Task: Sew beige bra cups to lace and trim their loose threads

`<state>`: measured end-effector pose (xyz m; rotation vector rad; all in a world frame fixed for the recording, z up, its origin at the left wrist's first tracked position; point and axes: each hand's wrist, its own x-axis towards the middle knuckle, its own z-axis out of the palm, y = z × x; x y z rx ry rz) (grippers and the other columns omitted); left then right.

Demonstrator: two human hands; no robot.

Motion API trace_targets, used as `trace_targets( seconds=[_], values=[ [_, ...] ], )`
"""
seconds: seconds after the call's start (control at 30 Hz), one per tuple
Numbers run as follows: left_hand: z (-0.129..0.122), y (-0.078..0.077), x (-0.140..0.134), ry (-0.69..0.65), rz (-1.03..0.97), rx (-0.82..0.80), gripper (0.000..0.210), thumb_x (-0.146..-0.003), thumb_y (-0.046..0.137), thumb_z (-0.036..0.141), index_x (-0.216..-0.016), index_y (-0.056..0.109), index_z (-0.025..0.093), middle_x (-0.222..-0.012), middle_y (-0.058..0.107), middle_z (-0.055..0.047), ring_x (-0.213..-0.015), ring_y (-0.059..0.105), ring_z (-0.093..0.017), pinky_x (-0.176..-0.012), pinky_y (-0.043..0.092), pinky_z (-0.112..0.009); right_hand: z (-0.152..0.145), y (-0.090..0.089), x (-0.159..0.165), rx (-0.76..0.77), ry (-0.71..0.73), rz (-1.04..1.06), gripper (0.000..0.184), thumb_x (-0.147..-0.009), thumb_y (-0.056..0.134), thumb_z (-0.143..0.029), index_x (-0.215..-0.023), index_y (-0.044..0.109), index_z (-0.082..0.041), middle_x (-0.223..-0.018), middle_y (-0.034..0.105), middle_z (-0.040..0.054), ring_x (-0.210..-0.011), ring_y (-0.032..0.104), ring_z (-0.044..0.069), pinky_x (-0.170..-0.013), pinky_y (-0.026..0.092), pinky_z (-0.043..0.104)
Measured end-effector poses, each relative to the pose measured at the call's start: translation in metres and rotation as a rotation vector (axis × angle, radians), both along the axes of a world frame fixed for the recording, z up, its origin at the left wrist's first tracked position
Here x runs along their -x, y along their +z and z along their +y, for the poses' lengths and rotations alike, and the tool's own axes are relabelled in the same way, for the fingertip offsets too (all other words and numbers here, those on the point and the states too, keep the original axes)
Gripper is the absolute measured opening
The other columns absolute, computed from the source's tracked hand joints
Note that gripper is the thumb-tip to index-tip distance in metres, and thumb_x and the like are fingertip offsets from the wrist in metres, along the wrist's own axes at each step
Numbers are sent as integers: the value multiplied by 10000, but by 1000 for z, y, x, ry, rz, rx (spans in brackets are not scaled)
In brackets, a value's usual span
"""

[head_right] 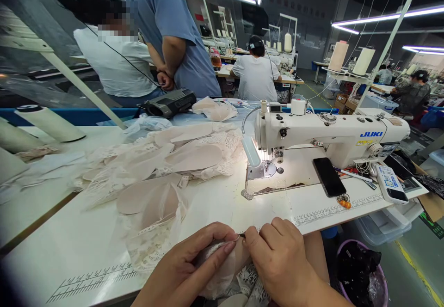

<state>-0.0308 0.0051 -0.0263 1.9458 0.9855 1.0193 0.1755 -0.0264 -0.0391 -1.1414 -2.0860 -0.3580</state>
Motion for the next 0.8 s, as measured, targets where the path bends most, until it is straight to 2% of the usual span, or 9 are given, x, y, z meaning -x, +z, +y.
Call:
trace_targets(
  seconds=[0.2,0.3,0.37,0.43,0.5,0.57,0.7,0.8],
  values=[
    [0,2,0,14,10,6,146,-1008,637,262,-902,727,305,-818,743,79,-722,712,-130,-689,527,-176,1,-4,-2,23,7,6,223,-1124,453,-140,-1129,675,-152,-716,614,18,-648,493,200,-601,332,347],
    [-1,3,2,22,26,27,152,-1014,634,287,-894,727,300,-803,738,71,-709,706,-138,-681,526,-188,-1,-3,-4,107,36,100,215,-1127,452,-177,-1088,664,-182,-730,620,15,-649,507,196,-607,349,335],
    [-1,2,3,2,32,59,160,-1032,621,307,-909,723,296,-813,738,63,-711,703,-142,-673,523,-195,-2,0,-5,246,83,265,154,-1111,518,-247,-1158,653,-190,-836,681,30,-713,574,192,-655,409,313],
    [-1,1,4,-47,23,86,171,-1054,595,320,-931,710,294,-835,731,55,-724,699,-146,-673,523,-197,-2,5,-7,478,158,438,152,-1059,621,-318,-1152,660,-204,-904,713,27,-761,619,183,-693,447,289],
    [1,0,5,-81,2,91,179,-1072,557,312,-958,695,294,-899,734,42,-792,709,-154,-720,533,-199,1,10,-9,741,219,564,152,-1018,660,-352,-953,654,-215,-809,664,-11,-714,581,160,-658,430,261],
    [4,3,6,-79,-18,58,187,-1073,538,299,-951,680,291,-959,738,28,-868,716,-165,-781,537,-203,4,13,-11,921,253,675,307,-1021,635,-392,-780,565,-215,-712,550,-40,-674,494,141,-627,388,245],
    [3,14,4,6,18,118,193,-1055,553,330,-926,687,280,-1036,756,-5,-971,726,-203,-867,541,-244,10,13,-9,1035,324,883,468,-1010,632,-590,-759,540,-206,-725,480,-44,-700,428,138,-662,380,254],
    [-2,15,-1,88,-25,223,179,-1023,603,408,-943,700,280,-1231,759,-30,-1131,719,-242,-874,559,-262,11,10,-3,1058,338,966,517,-995,627,-671,-770,546,-213,-691,452,-55,-670,414,134,-640,377,254]
  ],
)
